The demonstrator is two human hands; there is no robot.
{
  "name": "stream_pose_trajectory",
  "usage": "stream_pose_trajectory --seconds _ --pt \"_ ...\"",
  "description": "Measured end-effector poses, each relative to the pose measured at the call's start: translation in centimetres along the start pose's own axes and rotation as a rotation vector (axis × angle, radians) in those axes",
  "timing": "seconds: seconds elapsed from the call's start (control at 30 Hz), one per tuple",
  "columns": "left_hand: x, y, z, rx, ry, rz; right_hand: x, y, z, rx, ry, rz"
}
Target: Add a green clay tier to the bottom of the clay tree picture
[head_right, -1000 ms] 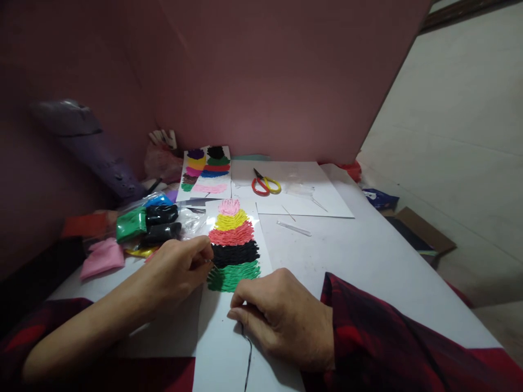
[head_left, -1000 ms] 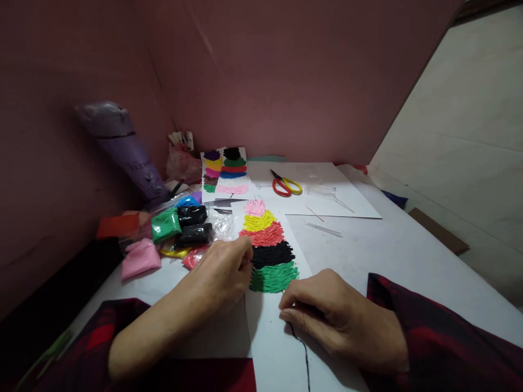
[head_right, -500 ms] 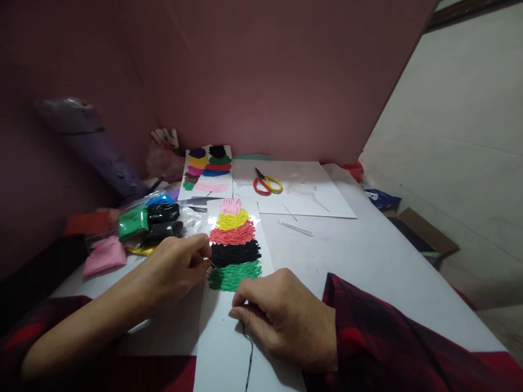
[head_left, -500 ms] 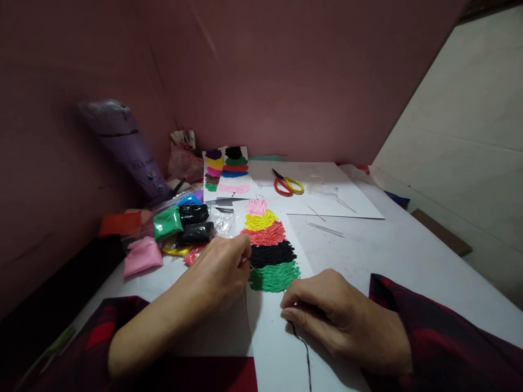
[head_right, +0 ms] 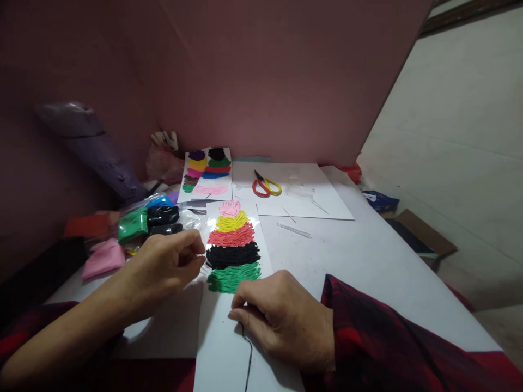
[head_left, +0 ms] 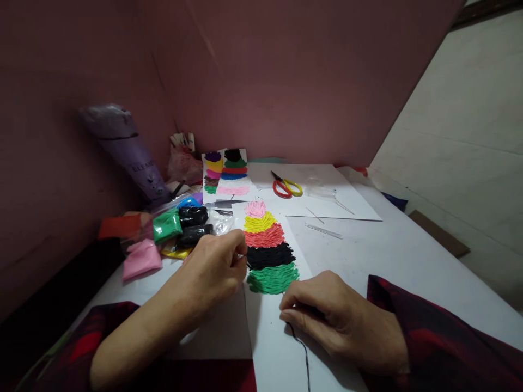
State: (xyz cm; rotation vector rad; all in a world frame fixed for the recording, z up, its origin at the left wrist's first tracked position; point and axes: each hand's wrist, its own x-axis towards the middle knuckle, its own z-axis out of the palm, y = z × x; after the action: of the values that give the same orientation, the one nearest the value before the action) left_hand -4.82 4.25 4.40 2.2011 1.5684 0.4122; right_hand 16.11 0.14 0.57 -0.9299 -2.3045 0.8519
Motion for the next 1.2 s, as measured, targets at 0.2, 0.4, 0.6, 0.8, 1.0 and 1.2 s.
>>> stream_pose_trajectory --seconds 0.2,0.4,0.6,0.8,1.0,1.2 --pt "-0.3 0.1 0.3 -0.015 -0.027 0.068 0.0 0.0 0.1 -0.011 0.01 0.017" --pt "-0.1 -0.4 0.7 0.028 -0.063 0.047 0.1 -0.2 0.0 -0.027 0.005 0.012" --pt "0.1 -0.4 1.0 0.058 -0.082 0.036 0.1 -0.1 0.0 0.004 -0.003 0.002" --pt "0.3 -0.4 1.3 0.128 -0.075 0.013 0.1 -0.3 -0.2 0.032 -0.026 0.027" --pt "0.2 -0.6 1.4 0.153 -0.065 0.021 0.1 -0.3 -0.2 0.066 -0.023 0.038" --pt "0.2 -0.9 1.5 0.153 -0.041 0.03 0.2 -0.3 -0.2 0.057 -0.026 0.04"
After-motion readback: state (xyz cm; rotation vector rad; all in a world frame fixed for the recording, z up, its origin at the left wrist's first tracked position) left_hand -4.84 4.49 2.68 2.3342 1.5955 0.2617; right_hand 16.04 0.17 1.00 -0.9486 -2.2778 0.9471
